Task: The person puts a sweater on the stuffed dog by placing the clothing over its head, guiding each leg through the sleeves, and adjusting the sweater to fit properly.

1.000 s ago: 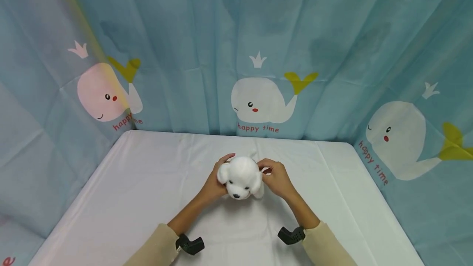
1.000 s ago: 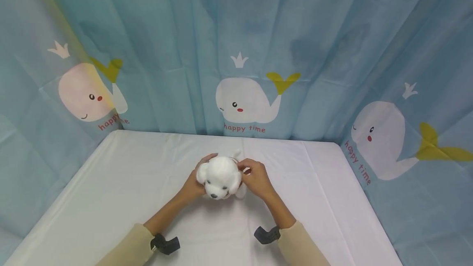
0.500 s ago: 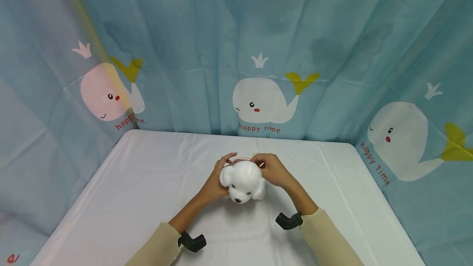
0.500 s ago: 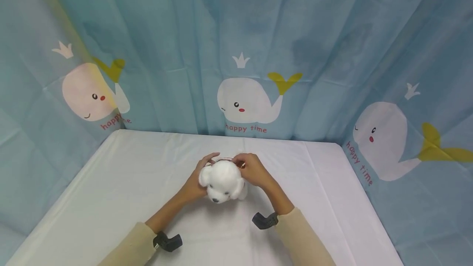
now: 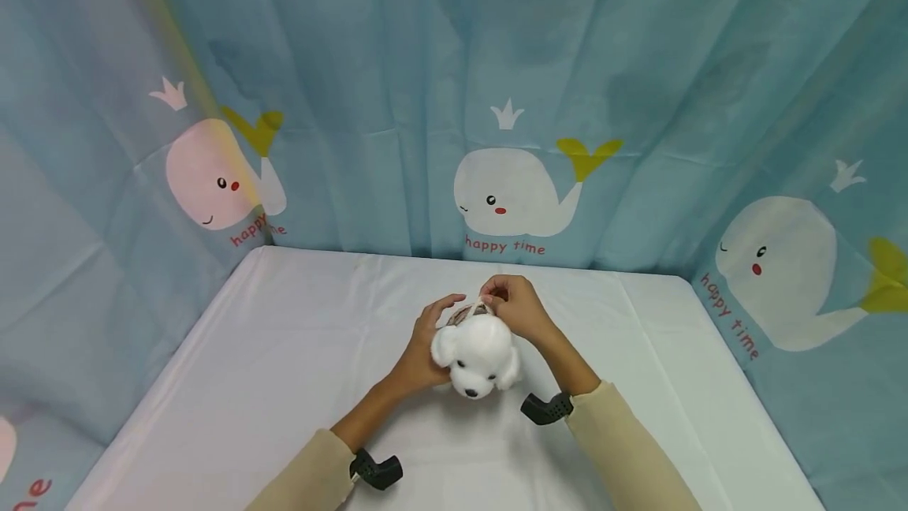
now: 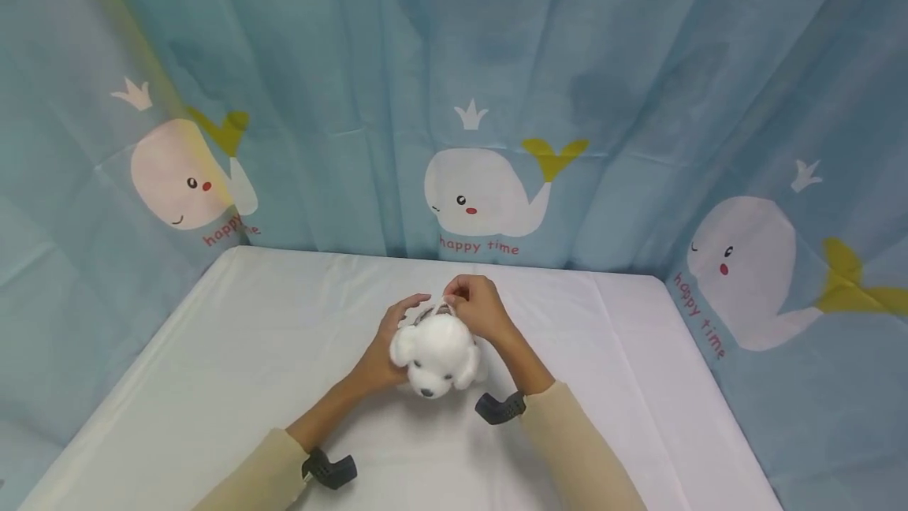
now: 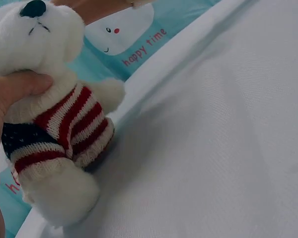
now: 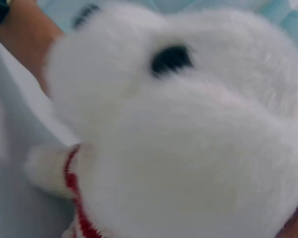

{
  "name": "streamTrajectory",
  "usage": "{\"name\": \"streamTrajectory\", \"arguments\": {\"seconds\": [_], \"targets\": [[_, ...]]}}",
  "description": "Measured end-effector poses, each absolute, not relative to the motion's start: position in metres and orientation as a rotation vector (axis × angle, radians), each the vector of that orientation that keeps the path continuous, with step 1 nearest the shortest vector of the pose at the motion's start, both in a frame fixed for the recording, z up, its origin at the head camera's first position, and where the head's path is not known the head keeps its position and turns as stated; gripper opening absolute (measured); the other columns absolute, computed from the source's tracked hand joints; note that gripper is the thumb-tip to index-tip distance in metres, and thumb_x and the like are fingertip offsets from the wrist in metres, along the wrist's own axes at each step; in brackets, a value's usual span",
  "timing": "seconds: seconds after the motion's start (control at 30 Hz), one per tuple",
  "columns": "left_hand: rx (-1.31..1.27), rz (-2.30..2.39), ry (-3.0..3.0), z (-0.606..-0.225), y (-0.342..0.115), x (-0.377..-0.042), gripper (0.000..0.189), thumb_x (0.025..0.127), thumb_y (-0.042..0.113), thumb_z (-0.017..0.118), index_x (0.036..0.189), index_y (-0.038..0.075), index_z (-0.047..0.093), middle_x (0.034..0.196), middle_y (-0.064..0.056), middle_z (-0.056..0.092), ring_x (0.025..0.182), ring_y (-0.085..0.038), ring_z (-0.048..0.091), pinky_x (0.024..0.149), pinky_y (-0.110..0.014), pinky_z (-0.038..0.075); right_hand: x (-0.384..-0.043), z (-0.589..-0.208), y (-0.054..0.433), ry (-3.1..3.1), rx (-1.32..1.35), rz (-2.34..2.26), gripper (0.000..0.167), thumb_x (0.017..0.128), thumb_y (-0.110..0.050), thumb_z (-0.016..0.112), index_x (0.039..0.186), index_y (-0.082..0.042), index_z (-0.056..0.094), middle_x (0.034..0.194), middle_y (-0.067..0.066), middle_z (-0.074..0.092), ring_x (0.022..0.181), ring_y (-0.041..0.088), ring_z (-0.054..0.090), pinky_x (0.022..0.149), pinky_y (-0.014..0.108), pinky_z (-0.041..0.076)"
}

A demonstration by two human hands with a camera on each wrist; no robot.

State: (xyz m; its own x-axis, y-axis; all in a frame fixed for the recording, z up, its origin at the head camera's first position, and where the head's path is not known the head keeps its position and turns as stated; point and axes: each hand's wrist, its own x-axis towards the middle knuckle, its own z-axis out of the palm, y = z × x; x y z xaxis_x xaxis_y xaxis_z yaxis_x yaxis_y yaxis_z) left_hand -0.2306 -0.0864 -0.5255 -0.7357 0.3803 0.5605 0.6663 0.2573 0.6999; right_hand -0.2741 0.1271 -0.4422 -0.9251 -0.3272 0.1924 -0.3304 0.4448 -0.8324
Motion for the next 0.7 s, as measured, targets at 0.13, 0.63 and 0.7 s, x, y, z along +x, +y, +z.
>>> {"name": "streamTrajectory", "arguments": {"seconds": [0.13,0.63,0.7], "targets": [[-0.957,-1.472,-2.261,-0.527,-0.086,-0.230,0.085,0.070,0.024,0.090,0.144,0.008,0.051,0.154,-0.007,0.040,0.141,-0.028,0.032,0.106,-0.058,0.027,-0.284,-0.446,0.128,-2.690,0.673,1.568,0.010,0.097,-0.001,0.065,0.089,-0.002,0.070,0.078,0.007,0.066,0.066,0.017,0.058,0.062,0.030,0.048],[-1.081,-1.675,-2.362,-0.520,-0.114,-0.231,0.081,0.089,0.001,0.076,0.157,0.015,0.035,0.156,-0.005,0.038,0.137,-0.029,0.042,0.102,-0.049,0.045,-0.217,-0.437,0.144,-2.379,1.017,1.040,0.047,0.103,-0.041,0.058,0.141,-0.014,0.060,0.137,0.004,0.063,0.121,0.020,0.060,0.094,0.048,0.053],[-0.945,-1.762,-2.399,-0.520,-0.116,-0.237,0.064,0.096,0.002,0.067,0.154,0.015,0.043,0.152,-0.006,0.044,0.132,-0.031,0.048,0.098,-0.048,0.049,-0.209,-0.437,0.141,-2.317,1.061,0.827,0.060,0.100,-0.051,0.059,0.146,-0.013,0.055,0.144,0.006,0.057,0.128,0.023,0.056,0.098,0.049,0.050]]}}
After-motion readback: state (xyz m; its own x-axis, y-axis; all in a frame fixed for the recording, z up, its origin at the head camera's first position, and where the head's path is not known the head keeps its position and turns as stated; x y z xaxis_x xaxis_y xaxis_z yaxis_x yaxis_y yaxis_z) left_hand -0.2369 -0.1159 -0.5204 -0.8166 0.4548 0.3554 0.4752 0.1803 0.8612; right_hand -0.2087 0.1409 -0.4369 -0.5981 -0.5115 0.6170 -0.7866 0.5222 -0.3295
